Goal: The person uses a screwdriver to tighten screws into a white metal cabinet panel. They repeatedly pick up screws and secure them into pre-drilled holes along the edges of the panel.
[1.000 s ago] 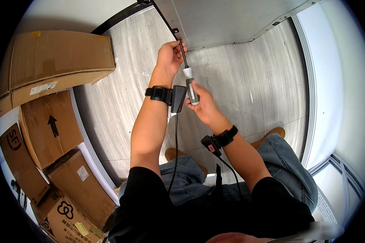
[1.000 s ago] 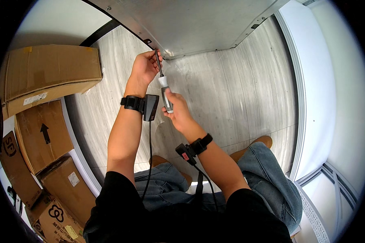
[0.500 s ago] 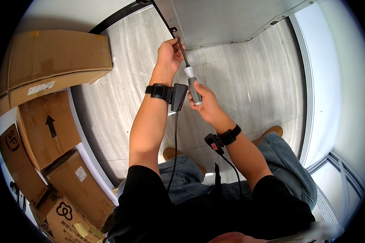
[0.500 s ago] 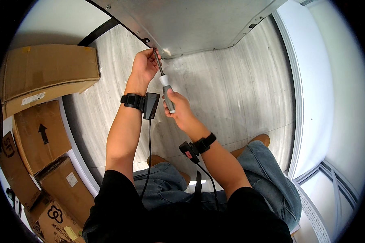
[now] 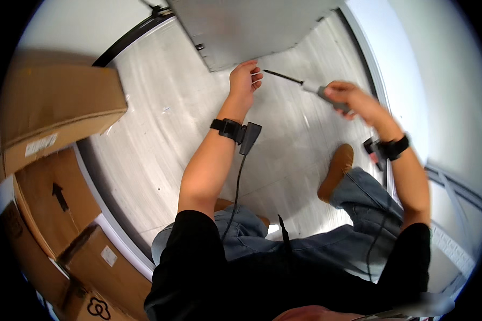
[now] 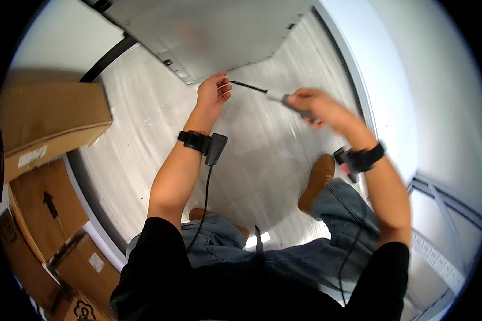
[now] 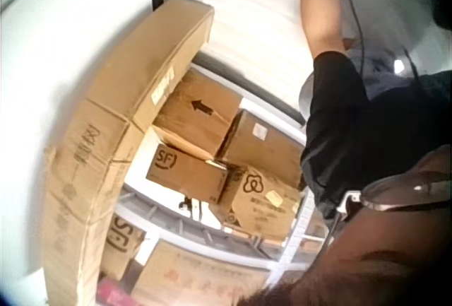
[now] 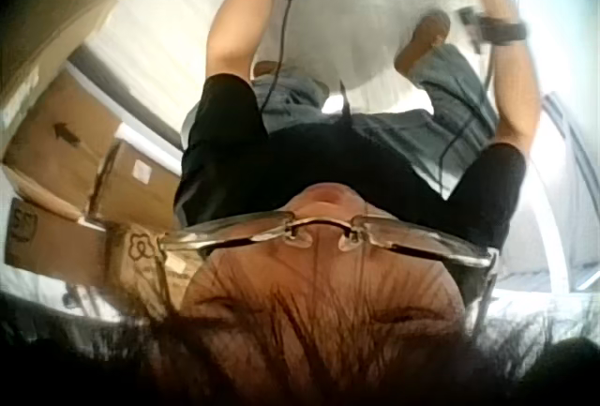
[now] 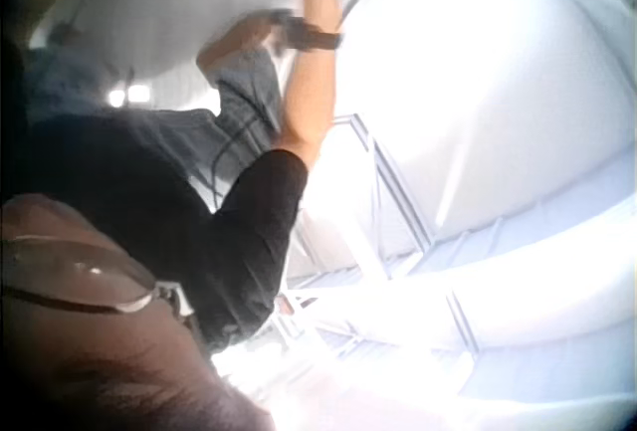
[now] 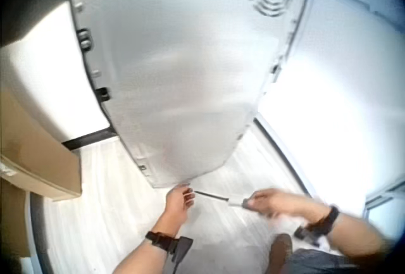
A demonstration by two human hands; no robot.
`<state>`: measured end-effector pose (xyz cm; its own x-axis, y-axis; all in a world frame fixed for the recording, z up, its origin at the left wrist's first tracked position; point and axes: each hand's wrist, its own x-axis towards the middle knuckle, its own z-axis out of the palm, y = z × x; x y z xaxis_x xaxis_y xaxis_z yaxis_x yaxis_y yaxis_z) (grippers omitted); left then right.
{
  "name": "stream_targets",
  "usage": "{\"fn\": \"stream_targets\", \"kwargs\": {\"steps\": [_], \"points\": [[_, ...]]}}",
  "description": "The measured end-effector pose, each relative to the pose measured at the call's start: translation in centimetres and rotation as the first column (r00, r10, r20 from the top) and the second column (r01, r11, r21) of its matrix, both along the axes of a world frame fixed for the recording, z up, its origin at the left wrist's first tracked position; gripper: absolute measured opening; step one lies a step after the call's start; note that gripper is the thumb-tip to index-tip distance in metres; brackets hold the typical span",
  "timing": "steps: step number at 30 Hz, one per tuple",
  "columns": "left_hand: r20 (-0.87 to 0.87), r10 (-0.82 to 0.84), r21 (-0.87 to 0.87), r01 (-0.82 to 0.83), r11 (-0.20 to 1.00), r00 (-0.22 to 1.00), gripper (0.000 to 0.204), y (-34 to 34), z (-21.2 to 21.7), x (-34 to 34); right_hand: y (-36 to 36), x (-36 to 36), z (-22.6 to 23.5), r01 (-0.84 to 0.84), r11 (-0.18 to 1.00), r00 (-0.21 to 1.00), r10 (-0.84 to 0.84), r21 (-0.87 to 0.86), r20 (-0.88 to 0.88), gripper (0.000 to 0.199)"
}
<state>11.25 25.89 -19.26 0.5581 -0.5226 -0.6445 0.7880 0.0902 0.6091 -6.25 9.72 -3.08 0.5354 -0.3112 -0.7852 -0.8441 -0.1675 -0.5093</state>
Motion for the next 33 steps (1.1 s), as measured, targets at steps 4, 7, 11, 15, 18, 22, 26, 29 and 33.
{"fn": "stream_targets", "kwargs": {"steps": [4, 7, 11, 15, 18, 22, 26, 29, 33], "points": [[0.208, -0.248, 0.007, 0.252, 0.968, 0.946, 0.021, -4.5, 1.6, -2.4, -9.6, -5.3, 6.7, -0.111, 0.965, 0.993, 0.101, -0.238, -0.054, 0.051], [0.252, -0.381, 0.089, 0.370, 0.925, 0.890, 0.021, -7.6, 2.8, -5.2, -14.1, -10.8, 11.7, -0.056, 0.908, 0.991, 0.000, -0.416, -0.133, 0.044], [0.330, -0.583, 0.228, 0.537, 0.812, 0.742, 0.019, -13.7, 3.2, -9.3, -19.0, -19.8, 12.2, 0.153, 0.895, 0.986, -0.165, -0.420, 0.007, 0.045], [0.472, -0.710, 0.317, 0.651, 0.689, 0.522, 0.025, -20.8, 1.6, -14.6, -22.8, -26.7, 5.9, 0.435, 0.893, 0.893, -0.413, -0.112, 0.177, 0.035], [0.632, -0.713, 0.386, 0.674, 0.630, 0.304, 0.027, -26.6, 0.1, -19.2, -24.3, -30.5, -0.6, 0.589, 0.807, 0.768, -0.577, 0.047, 0.279, 0.033], [0.745, -0.664, 0.486, 0.631, 0.605, 0.063, 0.029, -34.5, -0.7, -25.5, -23.5, -35.1, -8.7, 0.815, 0.510, 0.403, -0.840, 0.276, 0.363, 0.034], [0.818, -0.566, 0.526, 0.532, 0.664, -0.101, 0.034, -39.6, -2.8, -29.1, -21.9, -37.9, -13.2, 0.838, 0.346, 0.227, -0.925, 0.423, 0.306, 0.033], [0.841, -0.503, 0.530, 0.489, 0.693, -0.199, 0.031, -42.1, -4.3, -30.8, -21.1, -39.2, -14.3, 0.862, 0.261, 0.163, -0.954, 0.434, 0.250, 0.033], [0.864, -0.428, 0.503, 0.432, 0.749, -0.266, 0.021, -43.4, -5.6, -32.3, -21.0, -40.3, -14.9, 0.856, 0.292, 0.186, -0.944, 0.426, 0.274, 0.034]]}}
